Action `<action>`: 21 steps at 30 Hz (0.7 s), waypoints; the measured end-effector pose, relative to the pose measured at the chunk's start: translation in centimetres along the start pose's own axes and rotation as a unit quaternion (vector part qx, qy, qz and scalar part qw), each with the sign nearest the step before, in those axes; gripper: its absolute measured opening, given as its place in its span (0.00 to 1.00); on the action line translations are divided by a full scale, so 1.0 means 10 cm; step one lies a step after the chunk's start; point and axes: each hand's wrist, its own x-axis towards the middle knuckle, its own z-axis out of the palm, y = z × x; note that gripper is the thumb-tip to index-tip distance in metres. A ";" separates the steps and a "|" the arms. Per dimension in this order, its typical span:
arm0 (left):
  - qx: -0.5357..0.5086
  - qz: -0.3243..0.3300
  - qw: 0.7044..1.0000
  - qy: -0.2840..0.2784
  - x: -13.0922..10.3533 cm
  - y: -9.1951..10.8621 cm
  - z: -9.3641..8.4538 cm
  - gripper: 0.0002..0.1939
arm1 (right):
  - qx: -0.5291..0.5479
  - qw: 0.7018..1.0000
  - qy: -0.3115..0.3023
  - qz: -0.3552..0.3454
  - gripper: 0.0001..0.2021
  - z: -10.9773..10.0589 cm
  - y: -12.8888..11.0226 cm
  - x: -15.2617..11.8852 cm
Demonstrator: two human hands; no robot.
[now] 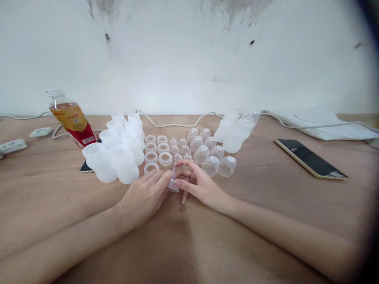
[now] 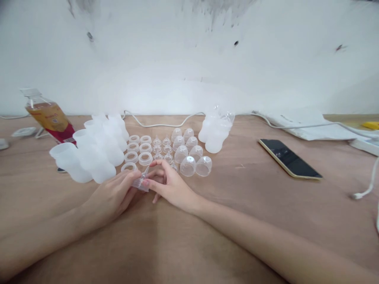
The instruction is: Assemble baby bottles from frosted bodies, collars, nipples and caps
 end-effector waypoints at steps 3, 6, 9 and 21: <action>0.073 -0.002 0.997 0.013 0.02 0.07 -0.16 0.09 | 0.031 0.999 0.001 0.011 0.21 -0.02 -0.02 0.01; 0.135 -0.008 0.989 0.059 0.05 0.08 -0.41 0.10 | 0.041 0.999 -0.012 0.024 0.23 -0.04 -0.02 0.00; 0.250 -0.053 0.965 0.054 0.05 -0.06 -0.67 0.18 | 0.033 0.999 -0.019 0.023 0.25 -0.05 -0.01 -0.01; 0.223 -0.126 0.967 -0.010 0.04 -0.50 -0.88 0.24 | 0.160 0.987 -0.022 0.028 0.21 -0.04 -0.05 0.00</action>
